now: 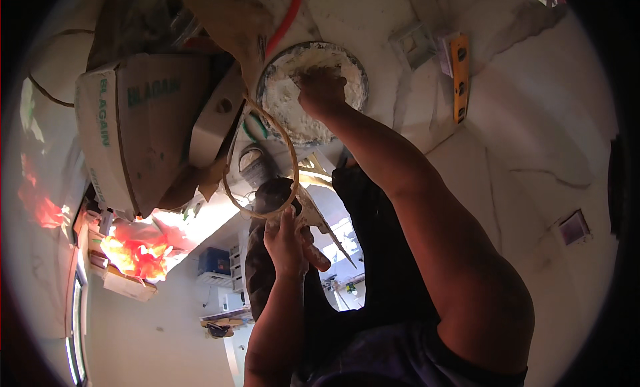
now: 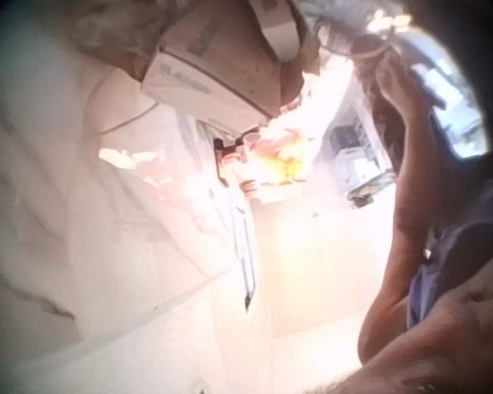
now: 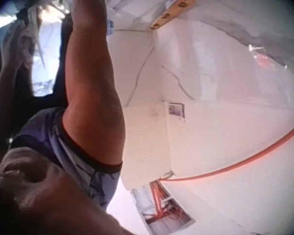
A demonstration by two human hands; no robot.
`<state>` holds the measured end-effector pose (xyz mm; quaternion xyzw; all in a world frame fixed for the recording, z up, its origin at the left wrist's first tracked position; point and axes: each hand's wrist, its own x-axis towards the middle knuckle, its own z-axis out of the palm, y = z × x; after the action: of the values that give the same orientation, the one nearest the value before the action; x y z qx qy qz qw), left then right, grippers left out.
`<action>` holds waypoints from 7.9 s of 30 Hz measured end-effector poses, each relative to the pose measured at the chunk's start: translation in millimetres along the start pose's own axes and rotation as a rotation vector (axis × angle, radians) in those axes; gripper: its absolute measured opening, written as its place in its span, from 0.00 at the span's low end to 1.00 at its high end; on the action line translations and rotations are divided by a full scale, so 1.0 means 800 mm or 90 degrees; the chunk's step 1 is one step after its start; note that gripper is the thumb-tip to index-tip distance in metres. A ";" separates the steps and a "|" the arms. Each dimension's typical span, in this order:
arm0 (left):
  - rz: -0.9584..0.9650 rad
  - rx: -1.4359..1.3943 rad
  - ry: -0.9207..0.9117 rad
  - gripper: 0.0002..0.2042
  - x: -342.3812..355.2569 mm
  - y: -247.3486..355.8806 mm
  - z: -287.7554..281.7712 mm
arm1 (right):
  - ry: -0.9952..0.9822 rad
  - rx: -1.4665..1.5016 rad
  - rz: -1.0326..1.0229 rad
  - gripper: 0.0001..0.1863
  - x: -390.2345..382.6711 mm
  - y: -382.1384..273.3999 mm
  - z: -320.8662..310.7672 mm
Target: The person applies plaster around electrical conduits and wall channels using putty knives, scoops plaster from a plate, and spreads compound along the wall joint. Then, the person aligns and tests the fit of an electrical socket cover against the wall.
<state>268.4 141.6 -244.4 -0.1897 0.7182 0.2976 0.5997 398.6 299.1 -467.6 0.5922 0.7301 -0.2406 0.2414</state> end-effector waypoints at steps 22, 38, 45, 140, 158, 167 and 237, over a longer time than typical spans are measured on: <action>-0.026 -0.048 0.027 0.11 0.000 0.005 0.013 | 0.025 0.001 -0.031 0.30 -0.080 0.030 0.066; -0.022 0.008 0.035 0.12 0.001 -0.002 0.007 | -0.034 0.032 -0.085 0.27 -0.169 0.055 0.105; -0.013 0.017 0.031 0.12 0.005 -0.008 0.001 | -0.277 0.330 0.038 0.20 -0.089 0.106 0.030; -0.029 -0.020 0.005 0.06 -0.004 0.004 0.007 | -0.082 0.150 0.233 0.25 -0.058 0.062 0.036; -0.037 -0.019 0.012 0.09 -0.003 -0.002 0.003 | -0.056 0.061 0.104 0.22 -0.055 0.070 0.010; -0.008 -0.057 -0.008 0.10 -0.004 -0.002 0.005 | 0.064 -0.028 -0.002 0.24 -0.037 0.054 0.029; -0.026 -0.025 -0.023 0.15 -0.012 0.001 0.019 | 0.169 0.113 -0.110 0.24 -0.004 0.050 0.051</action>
<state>281.1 151.5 -236.0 -0.2107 0.6971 0.3030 0.6147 441.4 278.0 -499.2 0.5728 0.7796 -0.2439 0.0684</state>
